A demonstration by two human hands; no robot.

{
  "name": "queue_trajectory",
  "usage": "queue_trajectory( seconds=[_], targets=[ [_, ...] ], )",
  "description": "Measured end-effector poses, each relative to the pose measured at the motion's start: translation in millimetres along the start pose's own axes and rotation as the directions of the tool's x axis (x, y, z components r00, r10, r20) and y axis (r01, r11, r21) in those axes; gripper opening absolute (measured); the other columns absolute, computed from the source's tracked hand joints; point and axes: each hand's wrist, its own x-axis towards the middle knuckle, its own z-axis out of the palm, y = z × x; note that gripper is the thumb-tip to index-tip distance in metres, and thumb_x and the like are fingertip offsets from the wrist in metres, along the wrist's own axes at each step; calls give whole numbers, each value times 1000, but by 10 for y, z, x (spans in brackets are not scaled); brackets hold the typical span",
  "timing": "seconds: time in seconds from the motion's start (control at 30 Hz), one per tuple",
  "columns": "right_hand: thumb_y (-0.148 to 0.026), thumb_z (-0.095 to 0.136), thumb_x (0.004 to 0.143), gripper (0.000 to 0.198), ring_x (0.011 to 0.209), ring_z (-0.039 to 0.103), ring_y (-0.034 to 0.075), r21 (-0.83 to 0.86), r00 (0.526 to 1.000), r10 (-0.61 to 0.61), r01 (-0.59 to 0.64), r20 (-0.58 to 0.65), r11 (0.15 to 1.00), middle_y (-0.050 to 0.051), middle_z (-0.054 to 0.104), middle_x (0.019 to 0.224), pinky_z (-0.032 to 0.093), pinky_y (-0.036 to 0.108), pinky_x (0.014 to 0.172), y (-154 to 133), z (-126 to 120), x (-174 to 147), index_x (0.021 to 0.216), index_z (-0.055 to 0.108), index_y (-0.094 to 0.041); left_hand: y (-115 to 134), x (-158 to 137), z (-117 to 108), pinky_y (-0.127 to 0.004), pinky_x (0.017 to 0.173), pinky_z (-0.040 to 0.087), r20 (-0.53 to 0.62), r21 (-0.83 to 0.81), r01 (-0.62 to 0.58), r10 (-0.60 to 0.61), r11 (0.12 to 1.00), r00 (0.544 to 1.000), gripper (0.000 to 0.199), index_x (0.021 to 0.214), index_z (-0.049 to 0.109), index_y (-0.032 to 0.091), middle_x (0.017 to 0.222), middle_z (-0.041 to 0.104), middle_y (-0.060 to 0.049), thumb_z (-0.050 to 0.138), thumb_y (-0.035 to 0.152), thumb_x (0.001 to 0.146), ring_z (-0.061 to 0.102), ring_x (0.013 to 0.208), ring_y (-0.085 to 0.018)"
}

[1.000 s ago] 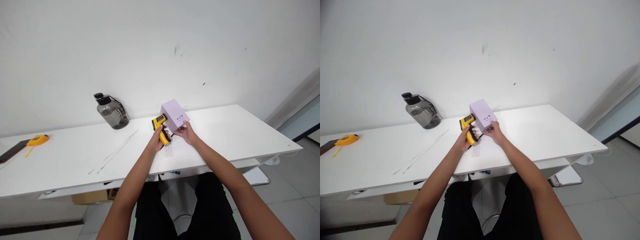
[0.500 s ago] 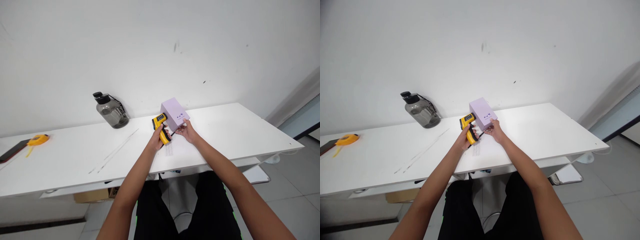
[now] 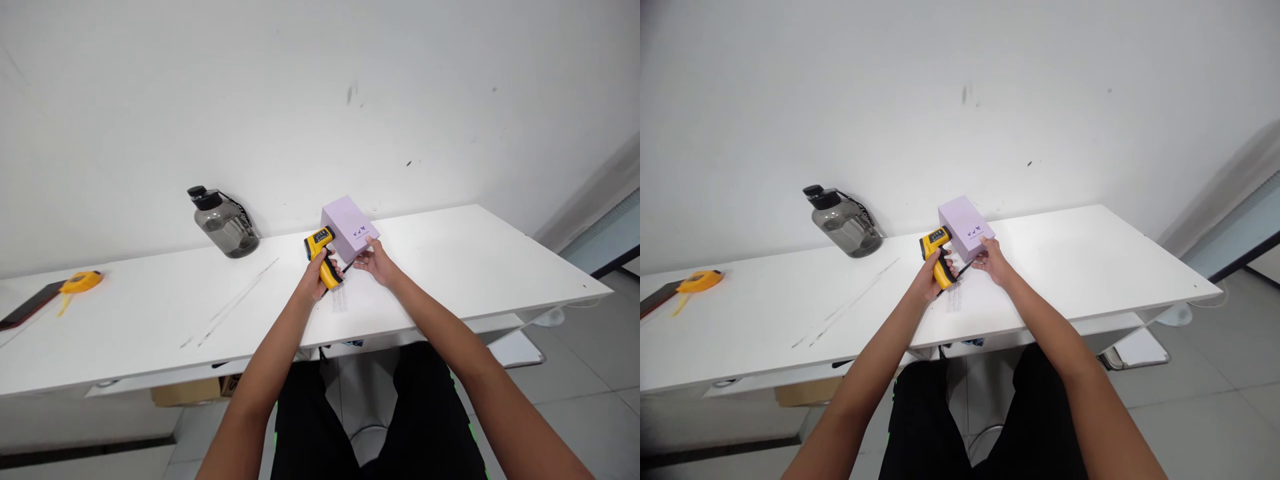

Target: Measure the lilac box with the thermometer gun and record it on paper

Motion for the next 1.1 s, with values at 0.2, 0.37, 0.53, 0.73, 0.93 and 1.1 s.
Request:
queue_trajectory(
  seconds=[0.2,0.37,0.53,0.73,0.93,1.1],
  targets=[
    [-65,68,70,57,78,62,18,6,1000,5,-5,12,1000,1,59,88,59,33,69,-12,-2,-11,110,51,-28,8,12,-11,-28,58,55,-14,-9,6,-6,1000,1000,31,94,58,18,63,59,2,71,44,82,59,55,-12],
    [-64,69,69,57,79,62,18,0,1000,8,-8,1,1000,2,60,92,58,33,69,-37,19,-31,110,50,-29,23,10,-11,-27,57,54,-18,-15,21,-21,1000,1000,33,93,59,18,63,59,2,71,46,82,59,54,-12],
    [-66,70,67,59,80,63,19,-6,1000,9,-9,-3,1000,2,60,92,58,35,71,-39,23,-32,110,50,-29,25,-3,8,-27,57,55,-32,-15,19,-19,1000,999,32,93,58,18,62,58,2,72,45,81,59,53,-12],
    [-65,68,70,57,82,63,20,-10,1000,10,-10,3,1000,3,60,94,58,36,73,-46,15,-36,111,50,-29,27,-4,20,-27,56,55,-27,-19,18,-19,1000,999,30,92,58,18,62,58,2,69,43,84,59,53,-12],
    [-65,67,72,55,83,62,19,-15,1000,11,-11,15,1000,3,59,96,58,36,74,-52,11,-42,110,51,-29,26,7,19,-27,55,54,-22,-24,19,-19,1000,1000,28,91,59,17,61,58,2,68,43,85,58,53,-12],
    [-65,67,71,56,84,62,20,-17,1000,10,-10,14,1000,3,59,97,58,37,74,-56,16,-50,112,51,-30,13,22,-13,-28,57,55,-8,-24,13,-13,1000,1000,29,92,59,18,62,58,2,69,43,84,58,53,-12]
  ],
)
